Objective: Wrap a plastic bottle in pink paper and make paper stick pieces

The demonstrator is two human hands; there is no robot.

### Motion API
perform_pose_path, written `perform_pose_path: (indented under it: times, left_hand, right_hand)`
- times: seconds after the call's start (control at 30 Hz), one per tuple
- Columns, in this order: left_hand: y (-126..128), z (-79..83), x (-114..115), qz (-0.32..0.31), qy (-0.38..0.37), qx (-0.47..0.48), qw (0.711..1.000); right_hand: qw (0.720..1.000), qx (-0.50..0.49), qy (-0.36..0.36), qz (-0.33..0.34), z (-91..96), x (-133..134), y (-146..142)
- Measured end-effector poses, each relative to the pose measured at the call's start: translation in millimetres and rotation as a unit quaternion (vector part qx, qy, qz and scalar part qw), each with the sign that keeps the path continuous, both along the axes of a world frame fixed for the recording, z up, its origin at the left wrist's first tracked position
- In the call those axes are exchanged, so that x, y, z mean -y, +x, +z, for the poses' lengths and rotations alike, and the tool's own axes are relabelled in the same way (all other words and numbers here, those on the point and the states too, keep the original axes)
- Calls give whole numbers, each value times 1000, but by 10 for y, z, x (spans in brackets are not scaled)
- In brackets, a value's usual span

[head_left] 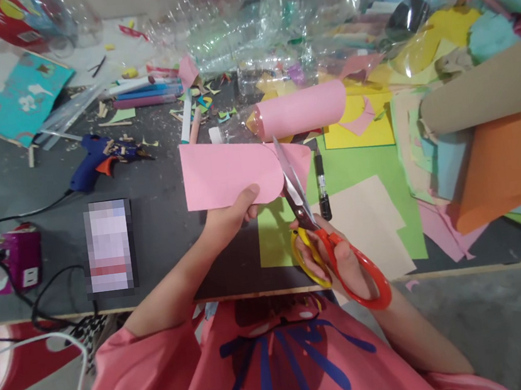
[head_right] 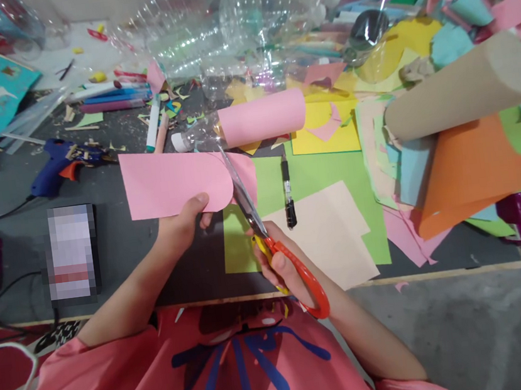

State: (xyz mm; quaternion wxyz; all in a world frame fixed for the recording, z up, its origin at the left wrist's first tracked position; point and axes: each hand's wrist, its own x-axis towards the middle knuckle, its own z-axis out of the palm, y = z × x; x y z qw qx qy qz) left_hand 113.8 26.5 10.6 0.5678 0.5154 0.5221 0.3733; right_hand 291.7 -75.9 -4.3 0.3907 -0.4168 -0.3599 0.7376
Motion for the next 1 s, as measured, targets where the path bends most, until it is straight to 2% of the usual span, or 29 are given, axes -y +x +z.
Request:
perform_pose_path:
  times: [0.23, 0.53, 0.77, 0.9, 1.0]
  left_hand:
    - [-6, -144, -35, 39, 9, 72, 997]
    - [-10, -213, -95, 89, 7, 112, 990]
    - [-4, -162, -81, 65, 21, 58, 996]
    - [-14, -151, -62, 84, 5, 37, 996]
    - [-21, -145, -46, 74, -11, 33, 997]
  right_hand:
    - [999, 9, -37, -24, 48, -21, -22]
    - [999, 23, -25, -17, 47, 41, 32]
    - [1000, 16, -13, 13, 82, 29, 40]
    - [999, 2, 12, 42, 44, 8, 73]
    - [999, -5, 7, 44, 15, -1, 95]
